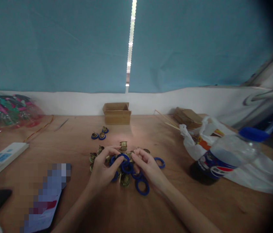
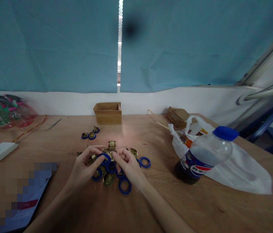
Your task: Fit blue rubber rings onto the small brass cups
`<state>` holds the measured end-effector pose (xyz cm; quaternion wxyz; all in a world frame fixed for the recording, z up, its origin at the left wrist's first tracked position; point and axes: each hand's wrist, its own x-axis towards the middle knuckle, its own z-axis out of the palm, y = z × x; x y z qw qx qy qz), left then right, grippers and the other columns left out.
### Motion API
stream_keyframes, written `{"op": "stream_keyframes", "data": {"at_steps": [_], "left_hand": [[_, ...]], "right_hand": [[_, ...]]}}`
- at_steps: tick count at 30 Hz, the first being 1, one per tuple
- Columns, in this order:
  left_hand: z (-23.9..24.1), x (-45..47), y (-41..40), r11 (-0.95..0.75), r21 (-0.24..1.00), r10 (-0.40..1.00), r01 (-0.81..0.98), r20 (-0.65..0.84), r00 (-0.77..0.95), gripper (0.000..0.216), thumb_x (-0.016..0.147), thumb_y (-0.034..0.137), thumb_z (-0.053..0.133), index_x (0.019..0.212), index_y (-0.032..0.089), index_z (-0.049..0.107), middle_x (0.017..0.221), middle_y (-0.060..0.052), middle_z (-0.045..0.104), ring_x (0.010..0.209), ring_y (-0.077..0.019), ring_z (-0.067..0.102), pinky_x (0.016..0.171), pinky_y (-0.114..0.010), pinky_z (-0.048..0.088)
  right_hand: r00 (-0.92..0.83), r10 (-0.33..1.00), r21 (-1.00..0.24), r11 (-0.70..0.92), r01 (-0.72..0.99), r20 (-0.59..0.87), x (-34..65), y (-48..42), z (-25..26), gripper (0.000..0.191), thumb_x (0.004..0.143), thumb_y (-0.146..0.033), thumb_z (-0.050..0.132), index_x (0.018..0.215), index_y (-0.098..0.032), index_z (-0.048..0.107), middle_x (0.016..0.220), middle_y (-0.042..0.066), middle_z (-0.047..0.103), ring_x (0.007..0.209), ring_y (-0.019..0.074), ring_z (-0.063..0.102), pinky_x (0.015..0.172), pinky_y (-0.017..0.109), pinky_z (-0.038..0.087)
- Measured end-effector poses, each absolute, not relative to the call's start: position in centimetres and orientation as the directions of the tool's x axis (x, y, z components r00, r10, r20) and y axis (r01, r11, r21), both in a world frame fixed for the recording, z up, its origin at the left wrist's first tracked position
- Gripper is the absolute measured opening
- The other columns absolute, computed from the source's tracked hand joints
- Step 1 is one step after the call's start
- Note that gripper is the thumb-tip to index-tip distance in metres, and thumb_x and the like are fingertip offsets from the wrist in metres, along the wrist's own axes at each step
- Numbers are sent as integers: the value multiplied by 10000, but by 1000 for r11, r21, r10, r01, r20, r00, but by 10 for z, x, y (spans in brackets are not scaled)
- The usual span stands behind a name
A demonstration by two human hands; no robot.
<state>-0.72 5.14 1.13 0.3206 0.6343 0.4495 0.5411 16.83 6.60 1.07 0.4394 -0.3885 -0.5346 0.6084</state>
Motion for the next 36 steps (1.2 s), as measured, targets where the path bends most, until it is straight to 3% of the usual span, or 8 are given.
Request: {"op": "stream_keyframes", "data": {"at_steps": [5, 9, 14, 19, 22, 25, 30, 36], "left_hand": [[5, -13, 58, -386, 785, 891, 486, 454, -26, 131, 837, 234, 606, 932, 220, 695, 1177, -89, 640, 1168, -266, 559, 1002, -440, 415], [3, -10, 57, -415, 724, 872, 552, 489, 13, 175, 871, 228, 557, 975, 235, 697, 1153, -76, 653, 1131, -250, 572, 994, -442, 422], [6, -2, 51, -460, 744, 869, 485, 488, 77, 216, 913, 240, 493, 1000, 227, 691, 1038, -62, 698, 1047, -231, 603, 960, -403, 443], [5, -1, 49, -415, 804, 905, 426, 414, 100, 268, 932, 281, 467, 1105, 218, 662, 1123, -69, 679, 1082, -228, 592, 975, -393, 435], [8, -1, 47, -424, 807, 905, 411, 393, 162, 266, 922, 286, 495, 1118, 217, 661, 1144, -66, 678, 1136, -236, 563, 1031, -402, 386], [15, -2, 45, -413, 845, 906, 340, 344, 247, 281, 933, 285, 478, 1145, 203, 643, 1157, -70, 676, 1108, -223, 588, 995, -357, 421], [18, -1, 44, -352, 909, 920, 224, 293, 260, 311, 941, 295, 469, 1202, 198, 607, 1189, -71, 664, 1073, -206, 615, 942, -306, 458], [9, -1, 49, -256, 967, 938, 17, 244, 247, 312, 907, 324, 532, 1177, 187, 608, 1205, -94, 651, 1130, -230, 593, 928, -321, 487]], "right_hand": [[-180, 983, -994, 24, -110, 44, 171, 69, 12, 384, 802, -520, 636, 723, -209, 425, 476, -87, 432, 432, 76, 348, 448, 204, 273], [-136, 978, -987, 151, -62, 158, 166, 68, 9, 383, 758, -455, 697, 702, -213, 405, 568, -82, 380, 498, 83, 351, 474, 208, 297], [-98, 922, -902, 386, 191, 374, 164, 63, 7, 321, 796, -302, 670, 685, -219, 380, 612, -67, 353, 560, 105, 365, 522, 226, 330], [-188, 851, -720, 517, 462, 490, 163, 53, 11, 321, 805, -204, 653, 668, -218, 363, 624, -55, 418, 571, 113, 409, 550, 243, 322], [-274, 810, -652, 581, 487, 518, 160, 48, 9, 277, 822, -176, 626, 692, -219, 385, 632, -49, 431, 566, 119, 413, 535, 243, 313], [-333, 782, -619, 621, 480, 526, 158, 46, 7, 231, 830, -159, 608, 723, -218, 413, 643, -46, 445, 566, 123, 429, 535, 242, 315], [-350, 800, -663, 599, 449, 487, 162, 48, 8, 253, 856, -222, 612, 731, -220, 392, 651, -51, 439, 565, 114, 422, 536, 230, 317], [-388, 802, -702, 590, 399, 453, 166, 51, 13, 160, 939, -243, 487, 785, -210, 459, 657, -37, 489, 585, 116, 463, 561, 229, 338]]}}
